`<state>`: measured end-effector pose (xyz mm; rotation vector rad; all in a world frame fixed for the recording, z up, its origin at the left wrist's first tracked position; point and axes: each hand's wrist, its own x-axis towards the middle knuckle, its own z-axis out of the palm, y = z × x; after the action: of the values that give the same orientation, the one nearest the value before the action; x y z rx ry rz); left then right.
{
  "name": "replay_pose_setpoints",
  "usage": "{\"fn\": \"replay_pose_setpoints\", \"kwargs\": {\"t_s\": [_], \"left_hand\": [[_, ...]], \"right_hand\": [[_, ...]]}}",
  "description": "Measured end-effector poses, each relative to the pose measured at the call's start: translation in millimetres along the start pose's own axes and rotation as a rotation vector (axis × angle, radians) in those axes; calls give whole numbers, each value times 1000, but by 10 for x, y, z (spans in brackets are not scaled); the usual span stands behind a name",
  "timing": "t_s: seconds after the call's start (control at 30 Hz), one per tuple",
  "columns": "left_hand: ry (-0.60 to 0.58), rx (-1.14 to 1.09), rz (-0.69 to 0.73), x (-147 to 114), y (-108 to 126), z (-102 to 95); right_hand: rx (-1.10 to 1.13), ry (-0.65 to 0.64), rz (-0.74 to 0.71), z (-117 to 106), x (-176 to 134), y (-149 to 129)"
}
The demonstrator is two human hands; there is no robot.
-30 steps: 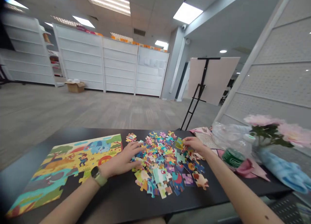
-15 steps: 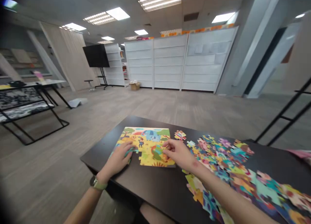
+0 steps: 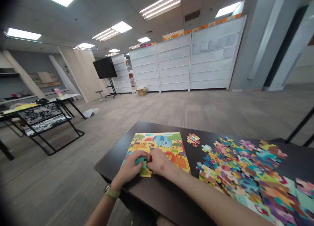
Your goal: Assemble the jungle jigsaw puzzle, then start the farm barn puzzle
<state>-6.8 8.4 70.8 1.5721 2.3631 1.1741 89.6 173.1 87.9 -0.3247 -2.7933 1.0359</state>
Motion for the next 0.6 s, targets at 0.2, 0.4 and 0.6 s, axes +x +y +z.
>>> {"fn": "replay_pose_setpoints", "kwargs": {"t_s": [0.2, 0.4, 0.6], "left_hand": [[-14, 7, 57, -32, 31, 11], [-8, 56, 63, -44, 61, 25], [20, 99, 40, -47, 45, 44]], "right_hand": [[12, 27, 49, 3, 42, 98], [201, 18, 109, -138, 35, 134], [441, 86, 143, -858, -522, 245]]}}
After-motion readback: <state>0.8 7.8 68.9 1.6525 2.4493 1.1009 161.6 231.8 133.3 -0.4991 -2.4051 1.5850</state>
